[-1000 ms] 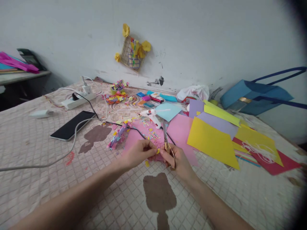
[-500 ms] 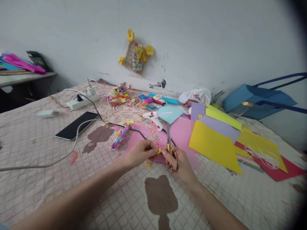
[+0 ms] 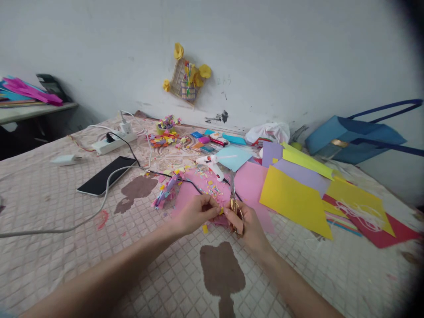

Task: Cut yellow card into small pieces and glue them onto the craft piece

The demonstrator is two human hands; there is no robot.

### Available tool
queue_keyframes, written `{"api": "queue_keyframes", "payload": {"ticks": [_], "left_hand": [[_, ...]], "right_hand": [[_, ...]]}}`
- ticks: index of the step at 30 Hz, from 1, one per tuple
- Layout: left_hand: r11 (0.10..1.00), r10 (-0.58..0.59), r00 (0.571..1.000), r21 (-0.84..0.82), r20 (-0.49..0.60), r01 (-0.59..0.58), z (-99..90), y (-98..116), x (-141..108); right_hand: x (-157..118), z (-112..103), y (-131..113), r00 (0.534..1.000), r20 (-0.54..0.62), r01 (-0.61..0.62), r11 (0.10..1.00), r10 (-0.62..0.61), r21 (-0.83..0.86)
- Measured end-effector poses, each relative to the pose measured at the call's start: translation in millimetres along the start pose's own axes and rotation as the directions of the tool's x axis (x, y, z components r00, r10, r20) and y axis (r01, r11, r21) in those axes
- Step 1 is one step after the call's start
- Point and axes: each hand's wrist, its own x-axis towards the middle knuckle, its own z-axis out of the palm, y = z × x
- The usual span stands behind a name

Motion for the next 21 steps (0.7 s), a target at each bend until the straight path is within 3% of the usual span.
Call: {"api": "queue_keyframes", "payload": {"ticks": [9, 21], "left_hand": [[0.997, 0.005, 0.999, -0.079, 0.032, -0.003, -0.4, 4.9, 9.5], [0.999, 0.012, 0.996, -0.044, 0.087, -0.008, 4.2, 10.7, 18.6]], "right_hand": [[0.8, -4.8, -0.4, 0.997, -0.073, 0.026, 1.0, -0.027, -0.011], [-0.7, -9.2, 0.5, 0.997, -0.063, 0.047, 0.996, -0.051, -0.077]]}}
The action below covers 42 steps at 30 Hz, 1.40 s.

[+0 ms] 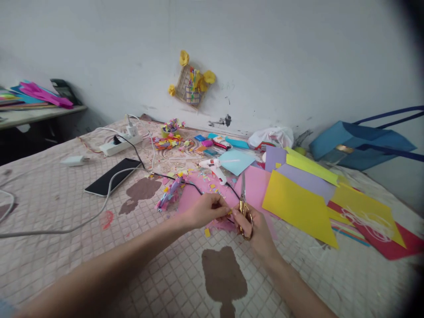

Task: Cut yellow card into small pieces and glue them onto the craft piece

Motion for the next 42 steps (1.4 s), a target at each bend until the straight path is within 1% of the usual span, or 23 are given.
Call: {"api": "queue_keyframes", "payload": {"ticks": [7, 12, 16, 21, 24, 26, 28, 30, 32, 36, 42], "left_hand": [[0.998, -0.002, 1.0, -0.07, 0.008, 0.002, -7.2, -11.4, -4.6], [0.99, -0.039, 0.999, -0.136, 0.005, 0.04, -9.0, -13.5, -6.4], [0.984, -0.072, 0.997, -0.161, 0.017, 0.074, -9.5, -12.5, -7.1], [0.964, -0.099, 0.994, -0.252, -0.046, 0.085, -12.1, -10.0, -7.9], [0.948, -0.106, 0.991, -0.31, -0.087, 0.075, -12.6, -10.1, -8.6], [0.944, -0.104, 0.99, -0.322, -0.098, 0.068, -11.3, -10.1, -9.4], [0.949, -0.103, 0.988, -0.307, -0.112, 0.064, -8.9, -9.4, -10.6], [0.964, -0.092, 0.988, -0.26, -0.122, 0.058, -5.9, -8.2, -12.0], [0.978, -0.07, 0.991, -0.202, -0.116, 0.046, -3.1, -7.2, -13.2], [0.99, -0.058, 0.994, -0.132, -0.093, 0.045, -0.2, -7.4, -14.2], [0.995, -0.072, 0.995, -0.08, -0.065, 0.066, -0.9, -7.2, -13.7]], "right_hand": [[-1.8, 5.3, -0.5, 1.0, 0.014, -0.007, 0.999, 0.008, -0.039], [-2.3, 7.3, -0.2, 1.0, 0.012, 0.009, 0.999, -0.009, -0.049], [-2.4, 8.1, 0.3, 1.0, 0.014, -0.025, 1.0, 0.026, -0.017], [-4.9, 8.6, 0.2, 1.0, -0.005, -0.024, 0.999, 0.024, 0.043], [-7.3, 10.3, 1.4, 0.998, 0.033, -0.048, 0.993, 0.045, 0.104], [-8.4, 11.6, 1.1, 0.998, 0.047, -0.056, 0.993, 0.051, 0.103], [-8.7, 12.4, -0.8, 0.998, 0.023, -0.058, 0.996, 0.056, 0.069], [-7.9, 12.1, -3.4, 0.998, -0.016, -0.057, 0.998, 0.058, 0.039], [-6.7, 10.9, -5.3, 0.998, -0.031, -0.055, 0.998, 0.056, 0.039], [-5.5, 8.7, -4.5, 0.997, 0.005, -0.074, 0.994, 0.074, 0.079], [-5.9, 7.7, -1.9, 0.998, 0.017, -0.059, 0.997, 0.058, 0.047]]}}
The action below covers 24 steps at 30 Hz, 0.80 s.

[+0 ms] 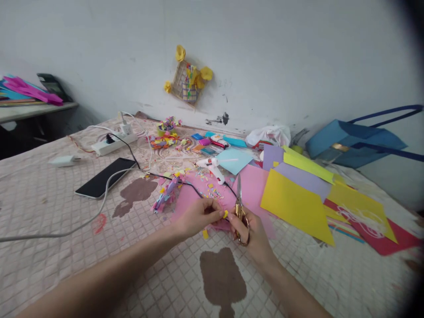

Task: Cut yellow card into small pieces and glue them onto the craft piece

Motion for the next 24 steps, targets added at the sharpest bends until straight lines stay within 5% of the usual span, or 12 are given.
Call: {"api": "queue_keyframes", "payload": {"ticks": [12, 24], "left_hand": [[0.971, -0.027, 0.982, -0.238, -0.187, -0.019, -12.7, 7.7, 5.8], [0.942, 0.036, 0.97, -0.316, -0.242, -0.114, -8.1, 8.5, 1.8]], "right_hand": [[-0.5, 3.0, 1.6, 0.998, 0.067, 0.021, 0.999, -0.018, -0.037], [-11.4, 12.0, -1.0, 0.991, 0.128, -0.021, 0.99, 0.039, -0.14]]}}
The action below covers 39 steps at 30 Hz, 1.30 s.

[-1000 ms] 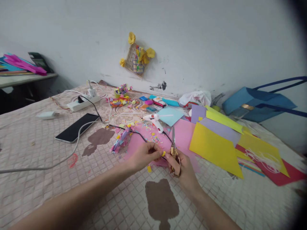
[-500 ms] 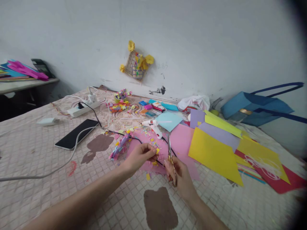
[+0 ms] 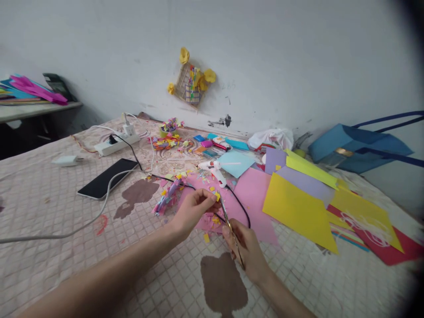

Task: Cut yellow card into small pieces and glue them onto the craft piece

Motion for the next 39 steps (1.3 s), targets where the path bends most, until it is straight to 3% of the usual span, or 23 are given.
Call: {"api": "queue_keyframes", "payload": {"ticks": [13, 39], "left_hand": [[0.997, -0.003, 1.0, -0.077, -0.015, 0.002, 4.2, -3.8, -3.2], [0.998, -0.001, 1.0, -0.061, -0.001, 0.001, 1.4, -4.6, -2.2]], "right_hand": [[-1.7, 0.7, 8.8, 1.0, -0.009, 0.023, 1.0, -0.024, -0.019], [0.0, -1.0, 12.8, 0.997, -0.005, 0.083, 0.993, -0.083, -0.08]]}}
